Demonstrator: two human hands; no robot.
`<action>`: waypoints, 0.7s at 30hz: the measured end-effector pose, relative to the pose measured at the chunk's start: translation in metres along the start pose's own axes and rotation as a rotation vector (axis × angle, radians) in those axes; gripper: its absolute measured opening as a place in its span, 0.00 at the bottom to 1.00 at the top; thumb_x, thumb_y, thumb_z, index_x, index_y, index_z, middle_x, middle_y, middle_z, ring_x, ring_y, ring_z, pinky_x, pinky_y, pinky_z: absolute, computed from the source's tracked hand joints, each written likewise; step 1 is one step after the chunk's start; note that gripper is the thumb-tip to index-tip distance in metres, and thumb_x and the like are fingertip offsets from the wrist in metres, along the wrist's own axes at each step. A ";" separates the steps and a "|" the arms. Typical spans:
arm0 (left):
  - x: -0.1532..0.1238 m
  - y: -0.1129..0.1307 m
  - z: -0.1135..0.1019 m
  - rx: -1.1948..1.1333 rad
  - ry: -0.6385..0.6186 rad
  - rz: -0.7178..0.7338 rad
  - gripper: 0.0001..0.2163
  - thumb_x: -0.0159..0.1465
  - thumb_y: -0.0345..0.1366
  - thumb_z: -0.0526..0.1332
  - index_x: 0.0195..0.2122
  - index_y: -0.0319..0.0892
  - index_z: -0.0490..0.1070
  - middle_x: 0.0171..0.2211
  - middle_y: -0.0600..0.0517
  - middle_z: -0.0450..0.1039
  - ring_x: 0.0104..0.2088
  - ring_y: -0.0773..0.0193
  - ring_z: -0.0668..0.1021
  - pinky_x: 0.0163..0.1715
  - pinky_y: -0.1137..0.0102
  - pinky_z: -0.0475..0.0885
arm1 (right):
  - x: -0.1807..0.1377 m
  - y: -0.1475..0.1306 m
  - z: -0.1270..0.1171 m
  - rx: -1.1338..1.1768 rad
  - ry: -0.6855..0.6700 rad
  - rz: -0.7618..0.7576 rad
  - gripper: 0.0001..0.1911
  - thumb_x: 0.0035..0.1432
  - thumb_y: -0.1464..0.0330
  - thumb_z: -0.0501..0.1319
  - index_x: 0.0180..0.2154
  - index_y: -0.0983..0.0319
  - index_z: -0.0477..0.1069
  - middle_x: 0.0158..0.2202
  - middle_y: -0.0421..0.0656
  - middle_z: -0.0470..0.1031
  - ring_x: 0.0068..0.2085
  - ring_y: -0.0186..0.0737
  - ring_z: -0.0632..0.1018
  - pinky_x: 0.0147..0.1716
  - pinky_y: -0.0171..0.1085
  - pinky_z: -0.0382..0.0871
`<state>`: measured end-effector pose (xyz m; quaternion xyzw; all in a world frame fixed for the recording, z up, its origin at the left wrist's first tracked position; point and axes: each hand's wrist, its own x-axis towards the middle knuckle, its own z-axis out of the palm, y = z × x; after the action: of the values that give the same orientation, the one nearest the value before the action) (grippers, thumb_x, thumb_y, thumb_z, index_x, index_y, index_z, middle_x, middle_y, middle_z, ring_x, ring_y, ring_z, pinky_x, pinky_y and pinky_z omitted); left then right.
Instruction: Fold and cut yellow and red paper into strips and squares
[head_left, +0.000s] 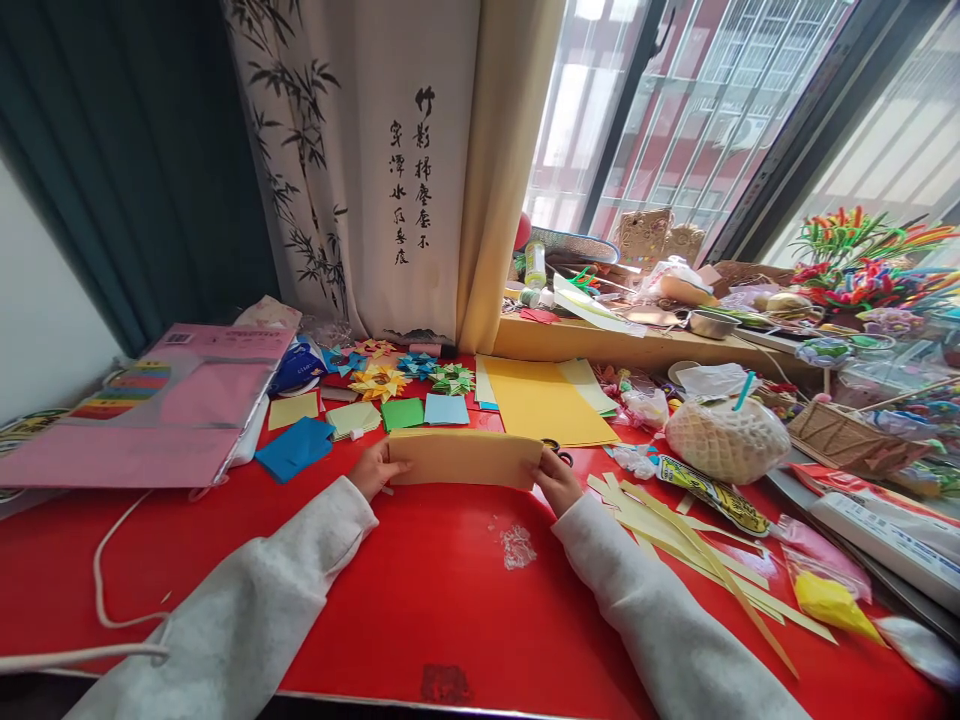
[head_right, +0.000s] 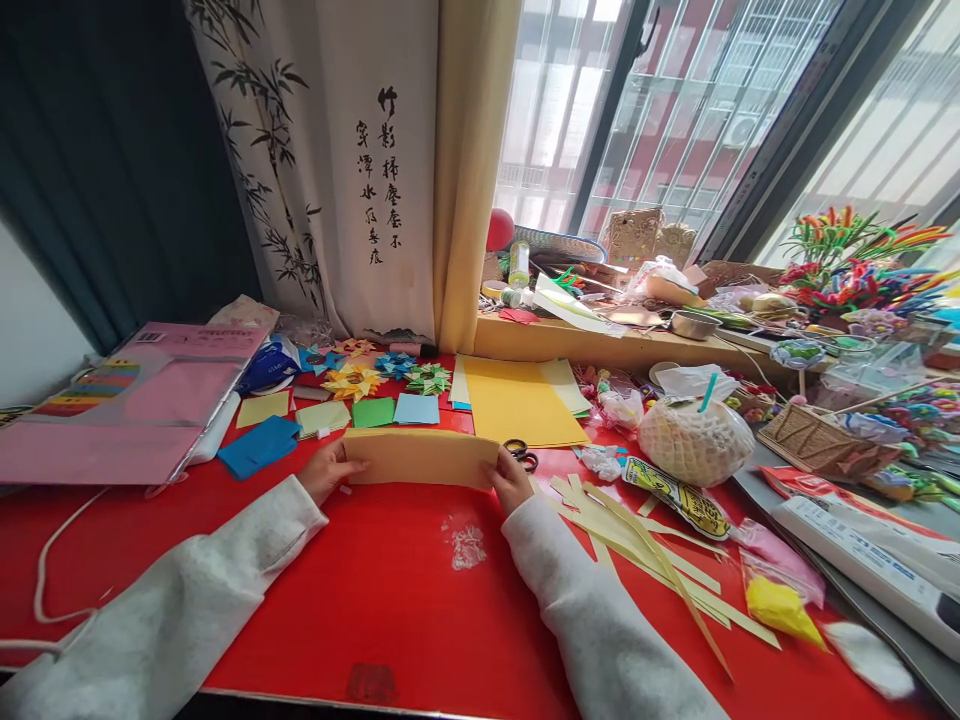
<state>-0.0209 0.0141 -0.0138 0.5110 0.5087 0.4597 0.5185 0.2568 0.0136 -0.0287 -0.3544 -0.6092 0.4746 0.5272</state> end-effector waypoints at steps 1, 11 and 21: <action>0.000 -0.001 0.000 0.004 0.000 -0.006 0.22 0.41 0.37 0.64 0.39 0.40 0.63 0.35 0.49 0.70 0.29 0.61 0.73 0.08 0.80 0.60 | 0.000 0.000 0.000 0.006 -0.002 0.003 0.18 0.46 0.63 0.56 0.42 0.59 0.64 0.40 0.44 0.69 0.43 0.41 0.68 0.43 0.41 0.60; -0.005 0.015 0.002 0.046 -0.032 0.191 0.28 0.44 0.37 0.62 0.47 0.44 0.57 0.40 0.50 0.66 0.39 0.62 0.71 0.34 0.71 0.69 | 0.002 0.003 -0.002 0.039 -0.032 0.024 0.22 0.44 0.61 0.58 0.44 0.59 0.63 0.43 0.45 0.68 0.45 0.43 0.67 0.42 0.41 0.62; -0.015 0.024 -0.002 0.697 0.082 0.557 0.16 0.56 0.39 0.50 0.46 0.48 0.62 0.40 0.52 0.65 0.42 0.61 0.67 0.41 0.70 0.61 | 0.001 0.003 -0.002 0.023 -0.008 0.023 0.21 0.45 0.61 0.58 0.42 0.60 0.64 0.41 0.45 0.69 0.43 0.42 0.68 0.41 0.41 0.63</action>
<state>-0.0223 0.0007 0.0112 0.7541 0.4963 0.4027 0.1511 0.2588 0.0158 -0.0314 -0.3534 -0.6017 0.4889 0.5235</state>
